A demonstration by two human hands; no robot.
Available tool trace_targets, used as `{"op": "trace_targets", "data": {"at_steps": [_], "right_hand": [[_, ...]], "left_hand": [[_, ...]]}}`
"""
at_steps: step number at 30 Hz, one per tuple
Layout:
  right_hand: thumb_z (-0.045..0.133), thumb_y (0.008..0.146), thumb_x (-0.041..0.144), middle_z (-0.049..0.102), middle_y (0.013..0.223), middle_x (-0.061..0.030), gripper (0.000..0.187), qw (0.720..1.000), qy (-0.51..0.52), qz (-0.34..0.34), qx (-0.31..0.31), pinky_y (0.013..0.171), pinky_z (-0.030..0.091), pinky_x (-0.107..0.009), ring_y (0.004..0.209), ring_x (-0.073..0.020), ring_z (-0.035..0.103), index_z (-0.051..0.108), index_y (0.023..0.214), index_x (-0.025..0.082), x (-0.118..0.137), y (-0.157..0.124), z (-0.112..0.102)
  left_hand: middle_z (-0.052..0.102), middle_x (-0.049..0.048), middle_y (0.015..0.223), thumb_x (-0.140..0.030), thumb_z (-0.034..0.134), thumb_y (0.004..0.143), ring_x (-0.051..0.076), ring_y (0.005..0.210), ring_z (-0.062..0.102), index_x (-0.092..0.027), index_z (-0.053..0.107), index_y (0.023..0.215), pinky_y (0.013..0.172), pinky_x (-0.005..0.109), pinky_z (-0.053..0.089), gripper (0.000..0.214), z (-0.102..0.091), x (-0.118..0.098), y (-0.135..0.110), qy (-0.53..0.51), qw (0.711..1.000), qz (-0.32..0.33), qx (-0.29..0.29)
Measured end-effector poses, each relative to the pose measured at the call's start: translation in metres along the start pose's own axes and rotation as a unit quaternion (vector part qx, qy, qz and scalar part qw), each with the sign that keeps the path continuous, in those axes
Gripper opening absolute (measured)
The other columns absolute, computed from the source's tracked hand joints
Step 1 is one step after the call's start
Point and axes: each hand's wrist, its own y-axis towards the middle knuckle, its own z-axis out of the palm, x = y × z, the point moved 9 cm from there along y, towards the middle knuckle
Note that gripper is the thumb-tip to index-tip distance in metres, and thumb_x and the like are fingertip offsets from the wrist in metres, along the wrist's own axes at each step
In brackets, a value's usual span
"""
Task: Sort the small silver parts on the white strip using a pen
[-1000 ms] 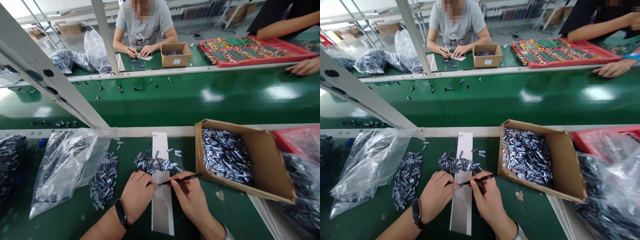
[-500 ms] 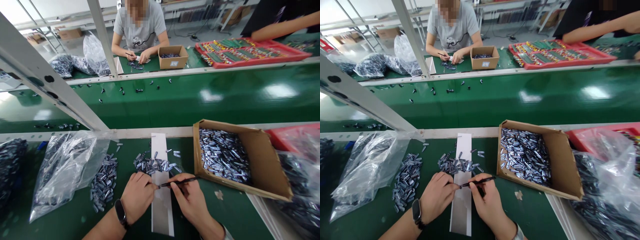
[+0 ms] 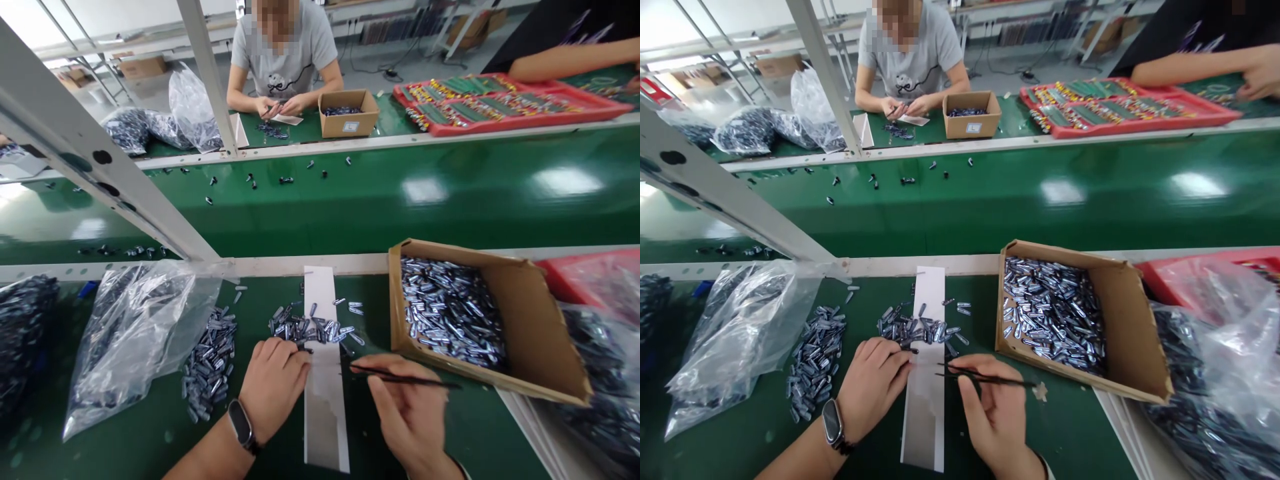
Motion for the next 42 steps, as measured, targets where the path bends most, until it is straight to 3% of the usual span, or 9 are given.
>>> {"op": "trace_targets", "data": {"at_steps": [2,5,9,12,18,24,32,39,42], "right_hand": [[0.090,0.119,0.068,0.095,0.104,-0.0096,0.036,1.000,0.014,-0.007,-0.004,0.081,0.089,-0.056,0.090,-0.0374,0.098,0.068,0.118,0.040,-0.003,0.001,0.009],[0.091,0.119,0.065,0.094,0.102,-0.0095,0.032,0.999,0.013,-0.004,0.030,0.082,0.089,-0.051,0.090,-0.0351,0.097,0.073,0.117,0.039,-0.007,0.004,0.017],[0.092,0.116,0.069,0.093,0.097,-0.0095,0.033,0.997,-0.015,0.001,0.076,0.078,0.088,-0.050,0.085,-0.0360,0.095,0.080,0.111,0.038,-0.001,0.008,0.023],[0.091,0.115,0.069,0.092,0.094,-0.0092,0.032,0.994,-0.021,0.001,0.107,0.075,0.087,-0.051,0.082,-0.0371,0.095,0.084,0.109,0.038,0.005,0.010,0.029],[0.090,0.116,0.067,0.092,0.095,-0.0098,0.033,0.994,-0.006,0.003,0.105,0.075,0.088,-0.050,0.082,-0.0367,0.095,0.085,0.111,0.035,0.005,0.012,0.029],[0.090,0.116,0.071,0.092,0.094,-0.0089,0.037,0.995,0.000,-0.001,0.102,0.075,0.086,-0.046,0.081,-0.0339,0.095,0.083,0.109,0.035,0.009,0.015,0.029],[0.087,0.114,0.073,0.089,0.089,-0.0093,0.037,0.992,-0.018,0.019,0.120,0.071,0.085,-0.049,0.075,-0.0359,0.091,0.083,0.105,0.038,0.009,0.017,0.032],[0.083,0.120,0.067,0.089,0.094,-0.0076,0.036,0.991,-0.026,0.003,0.132,0.073,0.083,-0.039,0.078,-0.0299,0.090,0.080,0.111,0.032,0.006,0.015,0.033],[0.082,0.121,0.066,0.088,0.095,-0.0080,0.036,0.990,-0.035,-0.007,0.134,0.074,0.082,-0.039,0.079,-0.0292,0.090,0.079,0.112,0.032,0.006,0.015,0.032]], "left_hand": [[0.087,0.0028,0.111,-0.016,0.087,0.120,0.025,0.105,0.080,-0.028,0.094,0.133,0.090,0.039,0.062,0.019,-0.002,0.003,-0.001,0.031,0.999,-0.006,-0.018],[0.086,0.0019,0.108,-0.011,0.092,0.115,0.025,0.104,0.078,-0.030,0.094,0.126,0.090,0.037,0.061,0.022,-0.002,0.004,-0.002,0.051,0.998,0.006,-0.030],[0.086,0.0034,0.115,-0.013,0.100,0.112,0.026,0.114,0.078,-0.030,0.093,0.125,0.097,0.037,0.063,0.022,0.003,-0.003,-0.002,0.050,0.998,0.033,-0.001],[0.086,0.0031,0.120,-0.017,0.103,0.111,0.027,0.116,0.078,-0.032,0.093,0.128,0.099,0.038,0.063,0.025,0.006,-0.001,-0.001,0.055,0.998,0.018,0.015],[0.089,0.0032,0.128,-0.018,0.104,0.111,0.027,0.123,0.079,-0.037,0.094,0.137,0.103,0.038,0.063,0.034,0.006,-0.001,-0.003,0.055,0.998,0.041,0.008],[0.090,0.0027,0.124,-0.020,0.093,0.120,0.026,0.122,0.079,-0.031,0.092,0.125,0.105,0.037,0.065,0.012,0.005,-0.006,-0.002,0.062,0.996,0.064,0.019],[0.088,0.0000,0.116,-0.022,0.092,0.124,0.024,0.120,0.078,-0.031,0.089,0.123,0.108,0.035,0.063,0.010,0.022,-0.017,-0.006,0.013,0.992,0.096,0.080],[0.088,0.0017,0.119,-0.021,0.089,0.124,0.025,0.119,0.077,-0.031,0.090,0.138,0.106,0.037,0.062,0.018,0.014,-0.010,-0.003,-0.019,0.995,0.074,0.057],[0.085,0.0025,0.111,-0.031,0.090,0.124,0.026,0.115,0.075,-0.029,0.091,0.124,0.103,0.040,0.061,0.002,0.012,-0.007,-0.003,-0.049,0.995,0.072,0.053]]}}
